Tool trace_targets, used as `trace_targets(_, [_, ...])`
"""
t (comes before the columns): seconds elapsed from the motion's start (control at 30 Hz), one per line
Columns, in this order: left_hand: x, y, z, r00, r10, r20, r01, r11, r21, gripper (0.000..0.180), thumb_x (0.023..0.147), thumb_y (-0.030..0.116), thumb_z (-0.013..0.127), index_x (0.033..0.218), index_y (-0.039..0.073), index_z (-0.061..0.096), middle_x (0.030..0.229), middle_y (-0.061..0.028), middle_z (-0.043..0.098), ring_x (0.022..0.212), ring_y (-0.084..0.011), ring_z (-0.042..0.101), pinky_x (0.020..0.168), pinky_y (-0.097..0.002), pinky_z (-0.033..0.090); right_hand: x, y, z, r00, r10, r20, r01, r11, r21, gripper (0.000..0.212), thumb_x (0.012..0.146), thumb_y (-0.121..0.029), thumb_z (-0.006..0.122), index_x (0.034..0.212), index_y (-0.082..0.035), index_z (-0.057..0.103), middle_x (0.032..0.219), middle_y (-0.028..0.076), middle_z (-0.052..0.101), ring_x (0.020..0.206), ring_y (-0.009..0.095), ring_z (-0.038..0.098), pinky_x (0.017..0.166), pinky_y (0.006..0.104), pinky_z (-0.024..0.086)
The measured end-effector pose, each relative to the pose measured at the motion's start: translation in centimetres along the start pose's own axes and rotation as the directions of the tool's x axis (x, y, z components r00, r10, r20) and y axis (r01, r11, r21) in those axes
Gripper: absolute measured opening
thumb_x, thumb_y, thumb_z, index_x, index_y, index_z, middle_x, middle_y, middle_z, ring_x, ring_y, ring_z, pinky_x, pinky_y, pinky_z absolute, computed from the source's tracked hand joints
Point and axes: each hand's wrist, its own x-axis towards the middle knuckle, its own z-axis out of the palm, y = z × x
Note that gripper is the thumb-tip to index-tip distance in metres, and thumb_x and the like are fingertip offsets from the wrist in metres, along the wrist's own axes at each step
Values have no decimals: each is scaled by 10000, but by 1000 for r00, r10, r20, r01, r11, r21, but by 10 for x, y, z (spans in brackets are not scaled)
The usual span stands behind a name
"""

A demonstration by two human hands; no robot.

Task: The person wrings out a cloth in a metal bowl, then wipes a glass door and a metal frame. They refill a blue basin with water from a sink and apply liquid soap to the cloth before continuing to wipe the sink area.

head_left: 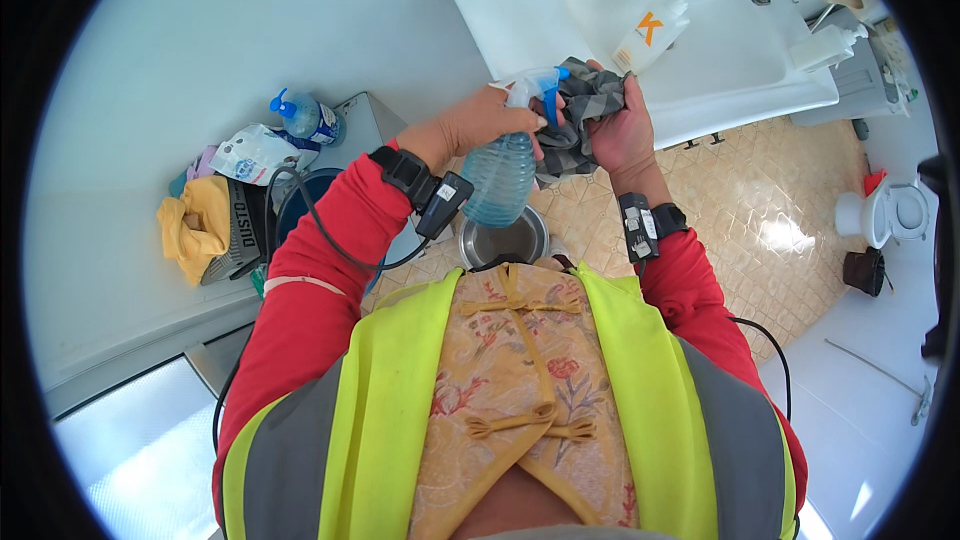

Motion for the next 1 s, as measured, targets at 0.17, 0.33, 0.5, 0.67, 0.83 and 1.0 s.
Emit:
trace_targets(0.17, [3,9,-7,992,123,-31,-123,992,3,345,849,127,579,1172,11,552,1036,-124,628,782,-235,679,718,-346,556,-2,-4,9,999,-5,36,6,1000,-29,558,1030,-398,226,1326,10,464,1278,138,559,1175,252,527,1031,371,394])
trace_targets(0.33, [-3,28,-12,958,265,-107,-252,960,121,312,860,152,570,1141,19,560,1012,-110,630,817,-242,679,794,-364,531,-5,-10,23,1000,-19,19,20,999,-33,587,1031,-399,184,1358,24,424,1357,170,497,1261,298,463,1094,408,333])
trace_targets(0.5, [-5,55,-11,898,428,-105,-355,844,403,323,862,151,561,1159,26,552,1008,-92,628,849,-234,680,820,-366,521,-5,-20,27,998,5,70,-5,1000,-2,571,1027,-441,229,1353,-17,428,1321,162,521,1220,315,489,1069,459,355])
trace_targets(0.67, [-7,52,5,923,318,-218,-268,936,229,341,841,110,565,1166,19,526,978,-95,609,817,-209,664,782,-349,528,-1,-27,21,986,102,131,-109,993,47,588,1022,-451,215,1370,-22,416,1361,168,495,1260,333,456,1091,471,315])
trace_targets(0.83, [-6,32,29,930,208,-302,-164,973,164,330,826,62,565,1149,11,524,965,-89,596,782,-194,654,752,-336,532,7,-32,18,959,194,208,-210,976,53,570,1023,-465,218,1332,-44,449,1349,159,505,1246,321,469,1078,459,332])
trace_targets(1.0, [-12,21,53,923,221,-316,-173,970,173,329,832,53,564,1158,14,538,1011,-88,623,809,-194,662,754,-320,534,12,-42,27,902,223,370,-246,969,15,551,1025,-464,195,1300,-62,452,1292,167,535,1137,343,525,984,479,413])
